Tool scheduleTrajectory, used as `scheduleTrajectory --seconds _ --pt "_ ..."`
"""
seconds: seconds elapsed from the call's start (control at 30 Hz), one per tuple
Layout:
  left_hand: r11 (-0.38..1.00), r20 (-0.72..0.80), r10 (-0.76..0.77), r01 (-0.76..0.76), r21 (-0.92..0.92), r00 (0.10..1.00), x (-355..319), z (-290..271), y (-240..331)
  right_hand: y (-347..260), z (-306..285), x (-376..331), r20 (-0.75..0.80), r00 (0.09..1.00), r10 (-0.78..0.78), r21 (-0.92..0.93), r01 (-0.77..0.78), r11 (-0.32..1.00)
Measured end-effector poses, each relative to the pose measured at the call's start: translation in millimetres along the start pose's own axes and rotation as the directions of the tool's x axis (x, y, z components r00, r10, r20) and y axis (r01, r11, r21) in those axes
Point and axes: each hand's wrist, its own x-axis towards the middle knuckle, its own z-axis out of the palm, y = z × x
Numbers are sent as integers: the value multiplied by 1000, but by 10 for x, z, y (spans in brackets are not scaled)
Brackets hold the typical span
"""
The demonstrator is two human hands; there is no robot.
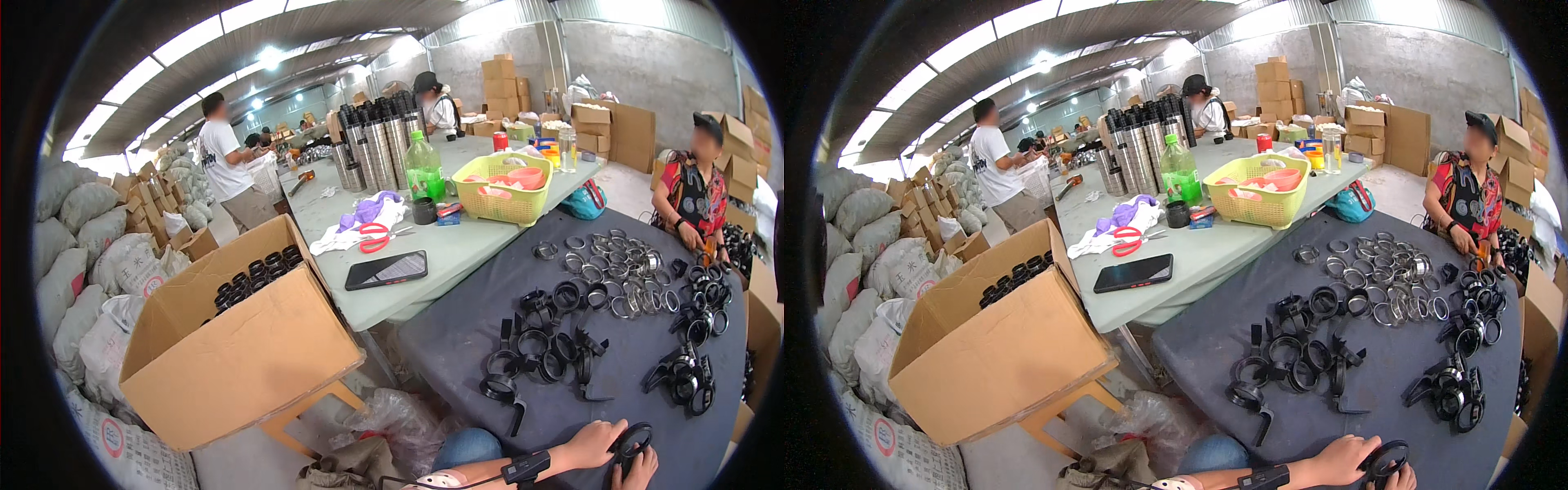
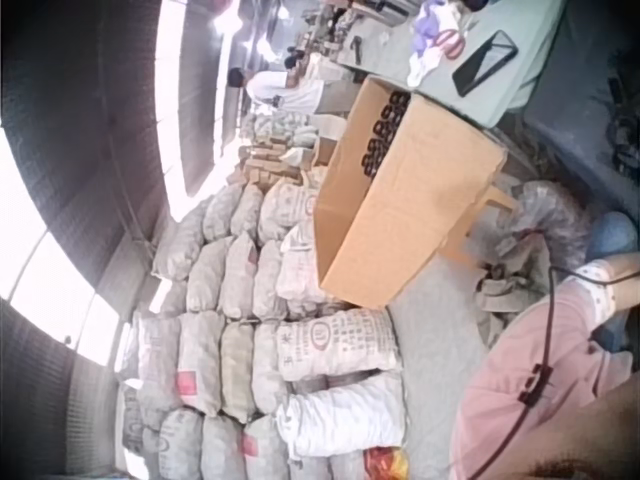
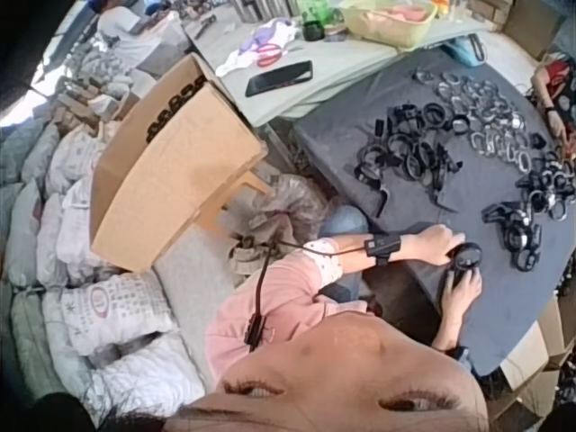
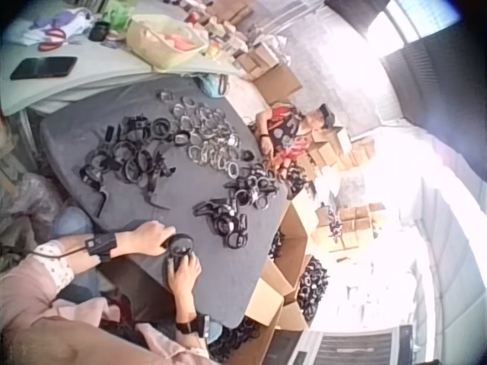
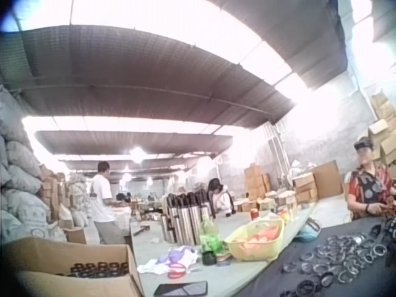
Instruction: The recorder is assembling metal rings into black plastic mounting brackets on a table in a manufacturing facility.
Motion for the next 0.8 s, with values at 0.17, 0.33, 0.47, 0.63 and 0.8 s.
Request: scheduleTrajectory --seconds 0.17,0.33,0.47,0.63,0.8 --pt "995 -40 21 -24 -96 999 -50 -1 13 6 -15 -41 -127 987 99 271 -62 961" --pt "999 4 -22 22 -34 1000 -3 -18 62 109 -135 -120 -210 960 187 326 -112 939" --pt "994 16 -100 100 -32 995 112 -112 105 -124 -510 160 -350 932 95 169 -37 985" --pt "981 -16 -110 111 159 994 24 -373 5 -234 -646 650 -367 904 -220 96 272 957" --pt "976 49 -164 155 153 985 150 -291 79 -227 -834 699 -375 893 -248 0 267 964"
